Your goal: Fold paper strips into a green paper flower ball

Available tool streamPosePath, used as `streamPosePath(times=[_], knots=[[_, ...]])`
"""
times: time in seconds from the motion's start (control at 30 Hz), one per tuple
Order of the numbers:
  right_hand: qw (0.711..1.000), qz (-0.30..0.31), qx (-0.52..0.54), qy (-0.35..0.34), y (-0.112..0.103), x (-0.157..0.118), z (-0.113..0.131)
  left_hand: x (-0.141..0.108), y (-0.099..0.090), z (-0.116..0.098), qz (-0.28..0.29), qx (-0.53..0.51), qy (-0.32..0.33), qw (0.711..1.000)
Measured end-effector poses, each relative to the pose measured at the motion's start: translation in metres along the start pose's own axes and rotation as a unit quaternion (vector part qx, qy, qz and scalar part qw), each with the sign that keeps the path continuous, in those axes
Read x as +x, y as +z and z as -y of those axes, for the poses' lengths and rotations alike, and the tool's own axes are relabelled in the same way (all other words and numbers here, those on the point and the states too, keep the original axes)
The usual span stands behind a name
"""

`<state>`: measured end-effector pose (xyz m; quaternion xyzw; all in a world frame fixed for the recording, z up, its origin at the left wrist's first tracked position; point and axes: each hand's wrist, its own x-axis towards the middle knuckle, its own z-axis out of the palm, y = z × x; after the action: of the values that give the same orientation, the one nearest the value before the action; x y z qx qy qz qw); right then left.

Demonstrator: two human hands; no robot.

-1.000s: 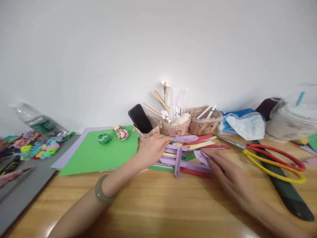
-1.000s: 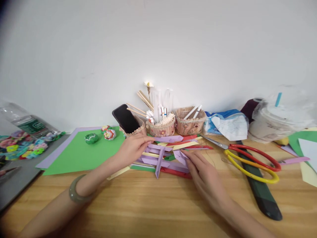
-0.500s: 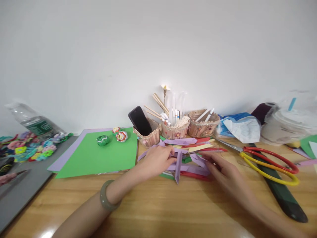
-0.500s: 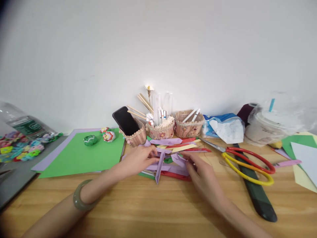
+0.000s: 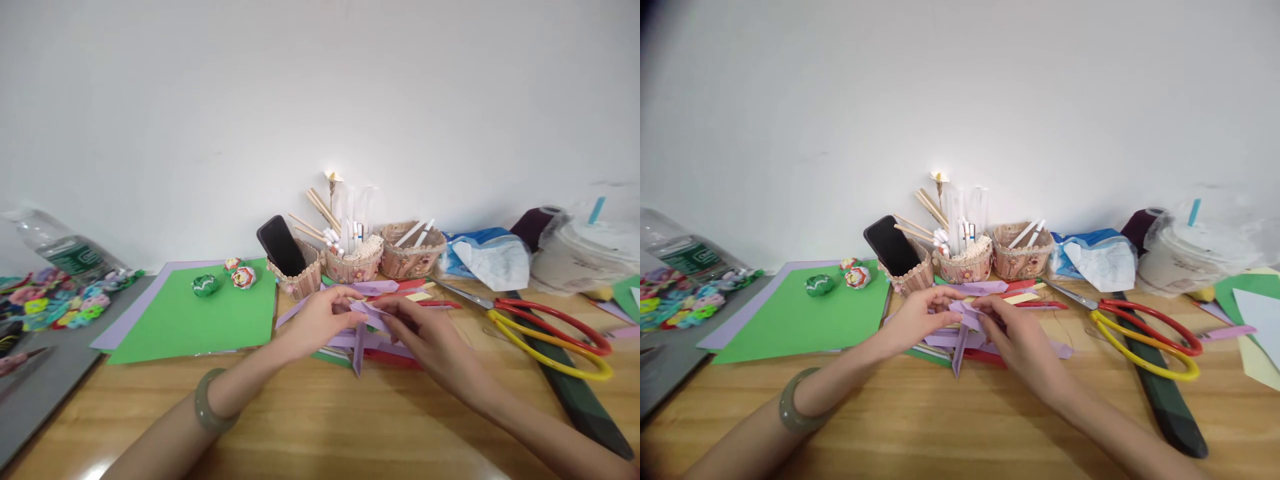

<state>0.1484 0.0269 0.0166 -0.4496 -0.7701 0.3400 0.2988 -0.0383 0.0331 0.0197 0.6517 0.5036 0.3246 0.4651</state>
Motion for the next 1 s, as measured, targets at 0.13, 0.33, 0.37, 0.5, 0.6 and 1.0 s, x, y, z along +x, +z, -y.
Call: streamPosePath(times=[0.13,0.33,0.37,0.5,0.6,1.0], knots=[[0.998,0.043,0.054,-0.011,-0.002,0.003,0.007,0.001,0.003,0.001,-0.005,-0.085,-0.042,0.996],[0.994,0.048,0.089,0.048,-0.006,0.003,0.005,0.001,0.003,0.0,0.011,-0.144,-0.063,0.988],[0.995,0.042,0.079,0.049,-0.006,0.003,0.004,0.001,0.003,-0.001,0.023,-0.156,-0.064,0.986],[0.999,0.007,0.026,0.021,-0.003,0.0,0.001,0.0,0.004,0.001,0.039,-0.158,-0.062,0.985],[1.0,-0.003,-0.016,-0.016,-0.002,-0.002,0.0,0.001,0.003,0.003,0.002,-0.116,-0.043,0.992],[0.994,0.004,-0.097,-0.057,-0.004,0.0,-0.006,-0.002,-0.008,-0.002,-0.068,0.023,0.044,0.996]])
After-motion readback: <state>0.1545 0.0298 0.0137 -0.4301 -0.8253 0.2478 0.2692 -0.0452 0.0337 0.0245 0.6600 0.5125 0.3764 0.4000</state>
